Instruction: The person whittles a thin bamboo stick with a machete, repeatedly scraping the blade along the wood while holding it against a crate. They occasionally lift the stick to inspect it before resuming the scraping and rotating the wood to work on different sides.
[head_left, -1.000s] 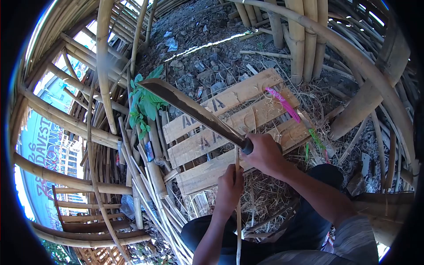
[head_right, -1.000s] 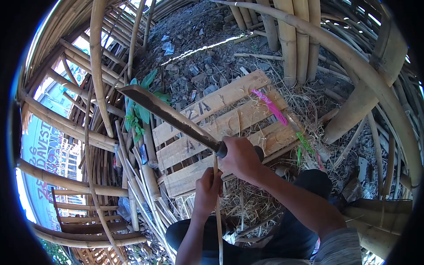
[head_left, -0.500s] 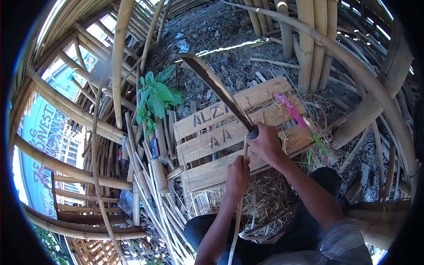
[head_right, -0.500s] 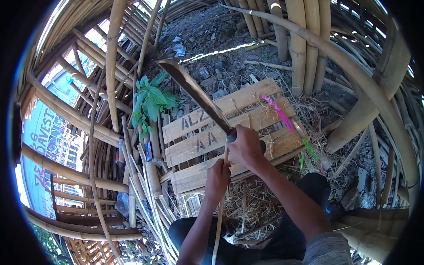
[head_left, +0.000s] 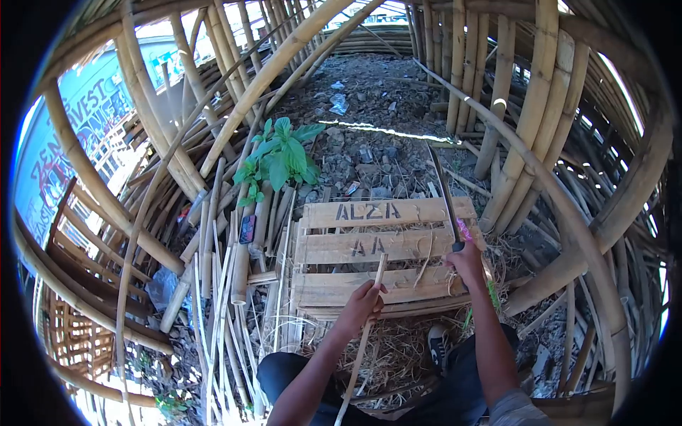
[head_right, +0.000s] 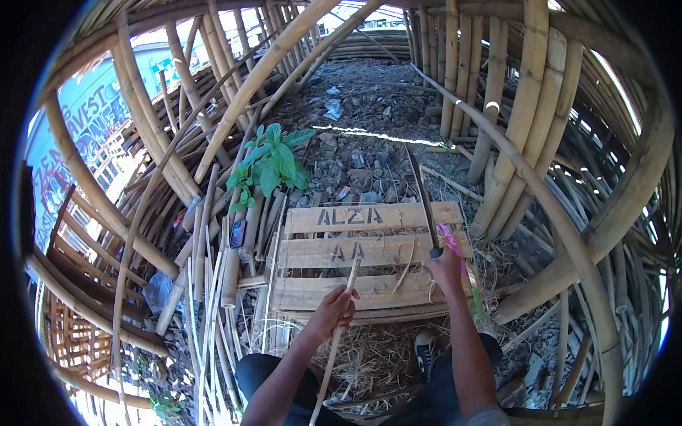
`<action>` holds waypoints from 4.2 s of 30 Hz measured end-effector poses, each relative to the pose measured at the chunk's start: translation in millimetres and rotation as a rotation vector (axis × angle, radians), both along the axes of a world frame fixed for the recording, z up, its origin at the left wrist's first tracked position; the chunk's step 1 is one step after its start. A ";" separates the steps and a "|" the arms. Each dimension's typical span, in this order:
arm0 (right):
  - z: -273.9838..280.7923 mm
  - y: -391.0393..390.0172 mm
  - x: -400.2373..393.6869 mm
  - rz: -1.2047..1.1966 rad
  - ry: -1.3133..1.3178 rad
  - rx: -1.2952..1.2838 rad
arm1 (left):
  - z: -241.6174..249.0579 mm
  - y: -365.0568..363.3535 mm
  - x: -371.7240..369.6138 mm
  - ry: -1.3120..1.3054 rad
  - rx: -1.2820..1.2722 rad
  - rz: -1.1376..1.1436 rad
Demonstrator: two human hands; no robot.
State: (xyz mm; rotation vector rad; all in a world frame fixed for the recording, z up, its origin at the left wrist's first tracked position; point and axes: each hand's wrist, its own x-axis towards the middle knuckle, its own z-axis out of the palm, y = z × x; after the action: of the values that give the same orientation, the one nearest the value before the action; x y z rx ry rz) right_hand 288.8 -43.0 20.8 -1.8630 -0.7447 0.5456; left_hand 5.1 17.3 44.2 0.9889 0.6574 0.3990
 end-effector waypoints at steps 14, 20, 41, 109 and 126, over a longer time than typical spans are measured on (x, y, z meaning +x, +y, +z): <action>38.7 0.9 -47.2 0.333 0.310 0.091 | 4.3 0.0 5.3 -0.136 -0.175 0.029; 32.9 -15.5 -32.5 0.440 0.030 -0.036 | -1.9 7.3 7.3 -0.171 -0.258 -0.026; 8.4 18.7 -35.6 0.199 -0.562 -0.321 | -2.9 -36.4 7.4 0.265 0.069 0.063; 47.4 -25.1 -22.0 0.159 -0.169 -0.130 | 10.9 -15.8 1.8 0.108 0.053 0.121; 30.5 3.6 -86.6 0.539 -0.686 -0.358 | -8.3 -28.5 -1.2 0.245 0.326 0.090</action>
State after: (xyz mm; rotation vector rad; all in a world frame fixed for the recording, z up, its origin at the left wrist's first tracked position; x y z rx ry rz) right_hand 202.2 -39.4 51.3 -2.2035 -1.7288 0.3747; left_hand 3.9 -11.2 35.9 1.3353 0.8780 0.4781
